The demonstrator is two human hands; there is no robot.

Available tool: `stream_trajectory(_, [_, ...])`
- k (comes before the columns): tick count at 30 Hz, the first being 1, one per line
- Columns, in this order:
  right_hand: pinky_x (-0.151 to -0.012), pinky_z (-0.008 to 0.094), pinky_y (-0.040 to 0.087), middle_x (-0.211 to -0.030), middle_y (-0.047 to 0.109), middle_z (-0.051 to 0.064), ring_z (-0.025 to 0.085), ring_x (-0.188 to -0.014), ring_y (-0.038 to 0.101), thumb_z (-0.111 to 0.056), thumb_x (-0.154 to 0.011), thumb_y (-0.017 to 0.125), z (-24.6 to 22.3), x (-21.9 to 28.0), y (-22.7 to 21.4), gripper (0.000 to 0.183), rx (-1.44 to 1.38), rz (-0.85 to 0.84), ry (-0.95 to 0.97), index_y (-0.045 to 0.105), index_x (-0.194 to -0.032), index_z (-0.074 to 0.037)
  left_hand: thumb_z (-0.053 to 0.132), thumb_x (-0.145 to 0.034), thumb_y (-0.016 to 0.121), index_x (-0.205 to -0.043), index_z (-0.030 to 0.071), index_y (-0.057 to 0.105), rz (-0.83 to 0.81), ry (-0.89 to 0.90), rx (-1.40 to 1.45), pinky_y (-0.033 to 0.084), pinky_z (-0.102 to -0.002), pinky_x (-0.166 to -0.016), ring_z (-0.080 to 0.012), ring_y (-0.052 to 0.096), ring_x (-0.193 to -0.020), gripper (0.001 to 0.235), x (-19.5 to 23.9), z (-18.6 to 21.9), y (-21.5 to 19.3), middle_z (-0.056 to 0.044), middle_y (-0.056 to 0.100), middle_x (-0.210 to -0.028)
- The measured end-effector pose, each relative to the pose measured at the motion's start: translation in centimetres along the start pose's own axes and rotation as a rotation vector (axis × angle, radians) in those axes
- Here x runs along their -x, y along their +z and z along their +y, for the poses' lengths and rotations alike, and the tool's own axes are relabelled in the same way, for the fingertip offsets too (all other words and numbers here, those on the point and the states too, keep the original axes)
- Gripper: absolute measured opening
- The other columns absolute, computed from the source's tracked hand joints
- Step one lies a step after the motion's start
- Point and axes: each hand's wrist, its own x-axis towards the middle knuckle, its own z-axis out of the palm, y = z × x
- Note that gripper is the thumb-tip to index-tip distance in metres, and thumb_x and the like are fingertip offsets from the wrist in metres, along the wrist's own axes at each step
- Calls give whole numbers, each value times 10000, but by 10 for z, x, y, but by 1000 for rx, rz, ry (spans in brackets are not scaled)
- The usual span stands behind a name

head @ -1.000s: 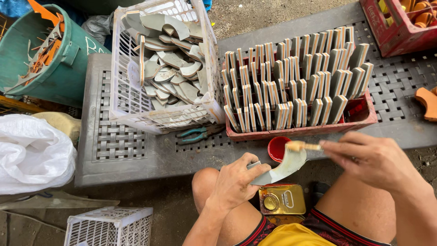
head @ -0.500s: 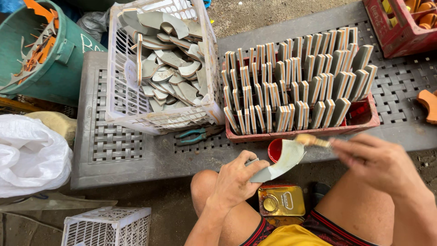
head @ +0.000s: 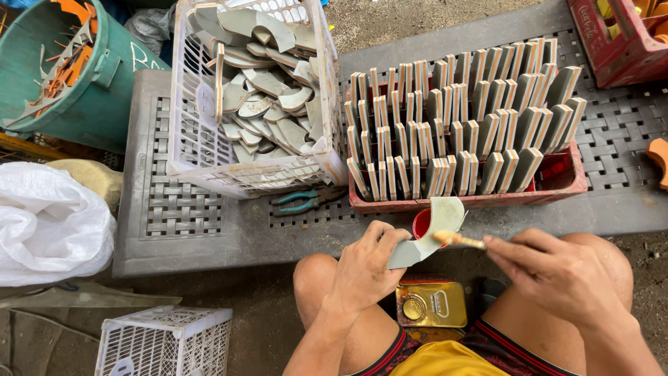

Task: The person paints the edges of gray slipper soles with a brush dipped in red liquid. They pick up each sole from a white crate, apply the red coating to the edges, and place the finished sole into a red crate.

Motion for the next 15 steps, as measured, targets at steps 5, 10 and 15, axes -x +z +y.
stream_trajectory(5, [-480, 344, 524, -768, 689, -28, 181, -508, 643, -208, -752, 786, -6, -4, -5, 288, -74, -111, -78, 807, -1038, -190, 109, -779, 822, -1176, 139, 628, -4, 8, -9, 584, -432, -676, -314, 715, -839, 443, -4, 4, 0, -64, 616, -1065])
stream_trajectory(10, [-476, 359, 502, -719, 672, -20, 199, -493, 626, -255, -763, 813, -7, -6, -14, 284, -33, -95, -91, 813, -1045, -224, 100, -790, 803, -1168, 138, 623, -17, -5, -19, 584, -437, -669, -313, 712, -823, 420, -2, 6, 1, -69, 608, -1057])
stream_trajectory(15, [-461, 362, 503, -740, 695, -32, 209, -461, 630, -247, -700, 867, -6, -8, -17, 351, -85, -307, -47, 834, -1048, -267, 94, -788, 798, -1159, 147, 626, 18, 1, -24, 583, -444, -676, -330, 710, -835, 412, -5, 8, -2, -66, 618, -1057])
